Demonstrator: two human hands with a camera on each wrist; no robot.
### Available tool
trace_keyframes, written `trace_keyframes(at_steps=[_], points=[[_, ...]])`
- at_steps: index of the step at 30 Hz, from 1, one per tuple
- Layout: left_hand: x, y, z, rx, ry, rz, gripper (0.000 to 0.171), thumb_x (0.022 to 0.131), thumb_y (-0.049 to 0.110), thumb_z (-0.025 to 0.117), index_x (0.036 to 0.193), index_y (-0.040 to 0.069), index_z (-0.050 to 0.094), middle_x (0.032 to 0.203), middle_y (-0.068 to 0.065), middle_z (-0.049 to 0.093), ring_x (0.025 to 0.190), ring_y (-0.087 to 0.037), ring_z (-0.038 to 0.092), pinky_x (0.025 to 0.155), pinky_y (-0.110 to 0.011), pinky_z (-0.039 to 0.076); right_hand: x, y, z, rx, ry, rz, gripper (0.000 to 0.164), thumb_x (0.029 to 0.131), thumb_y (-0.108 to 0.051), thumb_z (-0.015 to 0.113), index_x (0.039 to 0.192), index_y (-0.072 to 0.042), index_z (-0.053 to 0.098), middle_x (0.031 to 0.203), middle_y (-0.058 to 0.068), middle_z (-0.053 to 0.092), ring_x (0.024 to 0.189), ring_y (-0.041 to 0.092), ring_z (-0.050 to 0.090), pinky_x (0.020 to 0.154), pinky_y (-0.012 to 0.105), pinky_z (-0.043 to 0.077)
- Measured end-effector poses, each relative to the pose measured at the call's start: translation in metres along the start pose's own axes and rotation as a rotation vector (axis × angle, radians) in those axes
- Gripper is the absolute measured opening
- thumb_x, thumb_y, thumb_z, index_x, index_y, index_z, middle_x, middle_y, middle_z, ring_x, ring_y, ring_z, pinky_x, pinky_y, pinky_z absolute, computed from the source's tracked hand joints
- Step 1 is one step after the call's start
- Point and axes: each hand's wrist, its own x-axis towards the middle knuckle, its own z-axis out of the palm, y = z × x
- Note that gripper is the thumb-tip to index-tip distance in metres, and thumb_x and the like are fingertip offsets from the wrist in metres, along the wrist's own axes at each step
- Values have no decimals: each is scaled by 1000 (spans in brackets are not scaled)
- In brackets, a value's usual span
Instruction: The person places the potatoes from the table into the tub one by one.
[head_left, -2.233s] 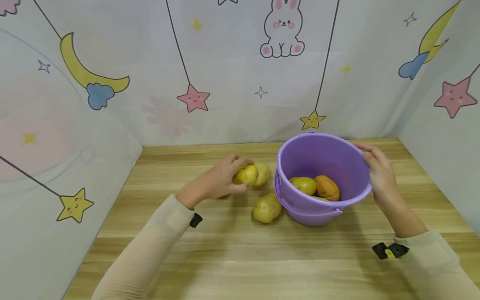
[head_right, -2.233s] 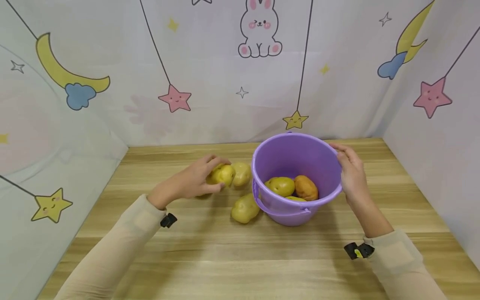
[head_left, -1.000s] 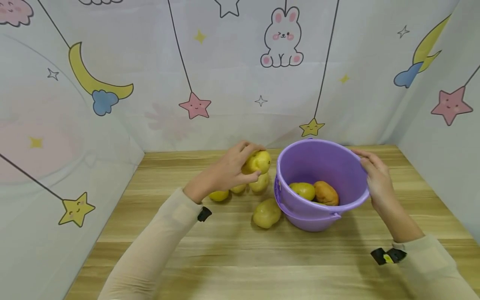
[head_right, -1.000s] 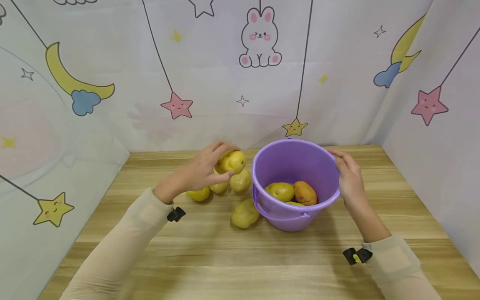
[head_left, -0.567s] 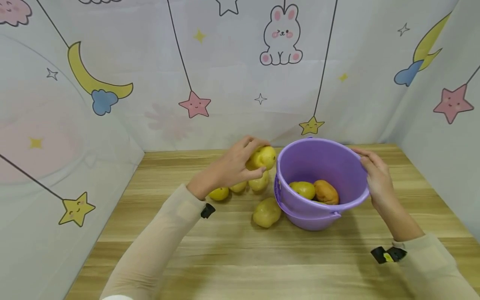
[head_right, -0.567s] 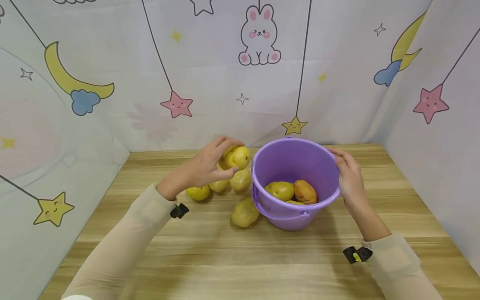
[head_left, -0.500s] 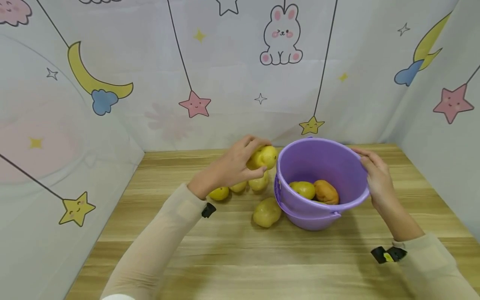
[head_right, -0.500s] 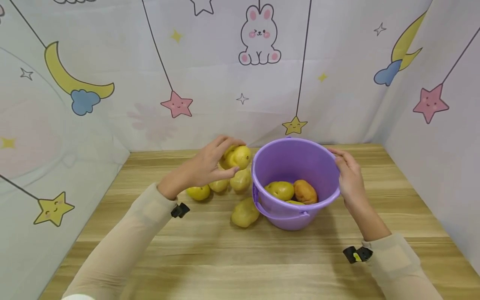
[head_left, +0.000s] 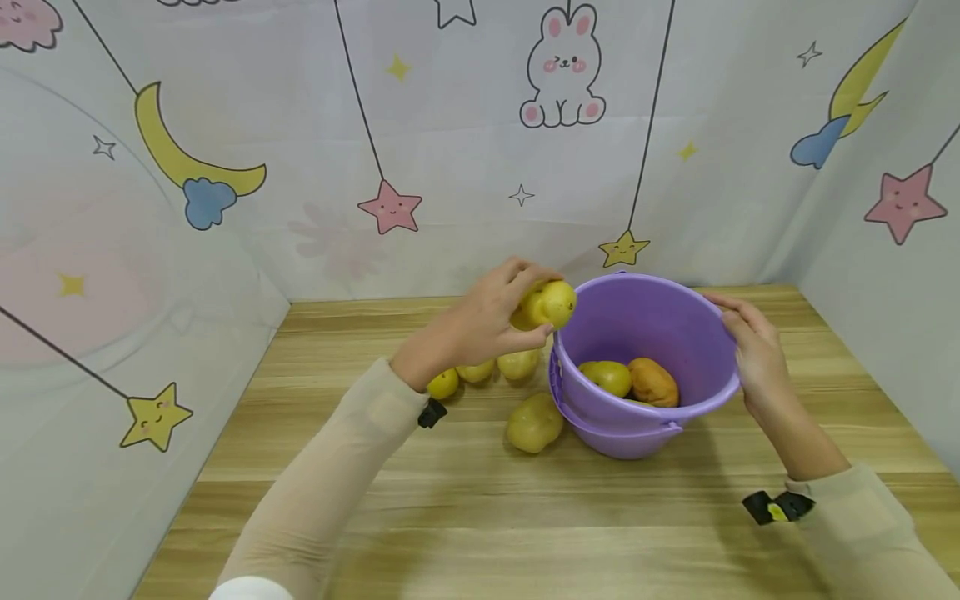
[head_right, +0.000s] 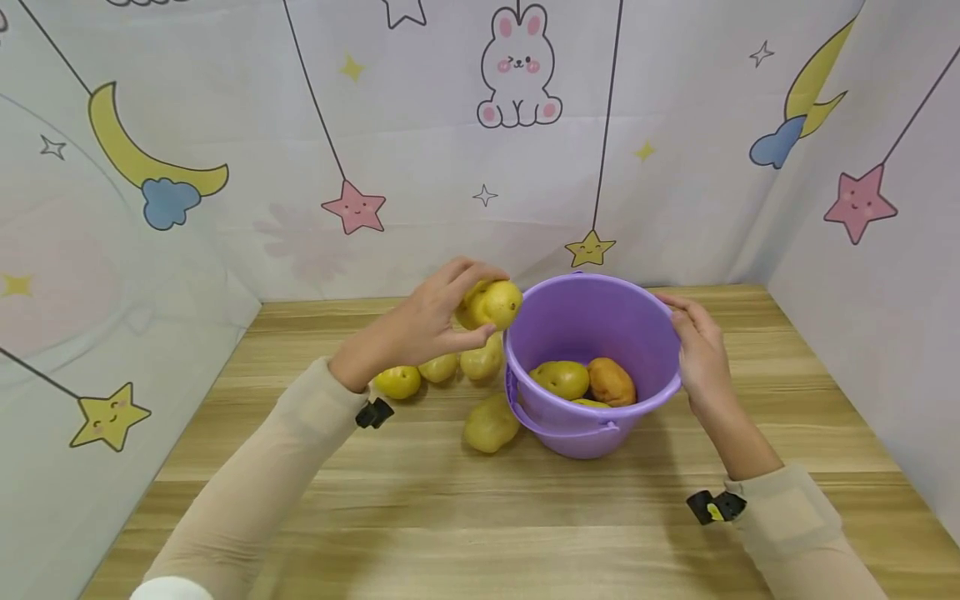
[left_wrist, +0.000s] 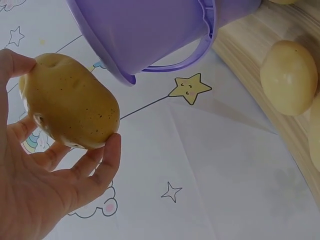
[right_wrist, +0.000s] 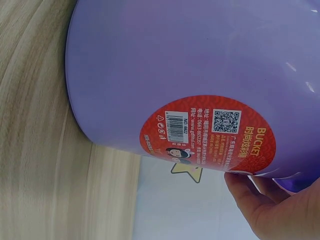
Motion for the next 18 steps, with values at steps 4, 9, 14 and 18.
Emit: trace_keyframes(at_steps=[4,9,14,18], points=[[5,4,1,8,5,13,56,93,34,63,143,15,46,133,-10,47,109,-21,47,86,-34,44,0,-1,0,-1,1,-1,28,106,-17,48,126,-8,64,111,-5,65,96,9,62,76,17,52],[10,7,3,10,20,32,56,92,33,63,143,16,47,134,-12,46,111,-21,47,87,-34,45,0,-1,1,3,7,-4,27,106,-16,47,125,-9,66,110,-6,66,95,8,62,76,16,52],[14,10,6,3,22,54,57,91,32,65,143,16,46,134,-12,46,110,-21,47,85,-32,46,1,0,1,8,15,-12,26,106,-14,47,123,-10,67,107,-6,67,94,8,63,75,16,52],[16,12,9,7,10,57,58,91,33,66,143,16,46,134,-11,46,112,-21,47,86,-33,45,1,0,2,16,16,-20,26,106,-13,47,122,-9,67,107,-6,68,93,9,63,75,16,52]])
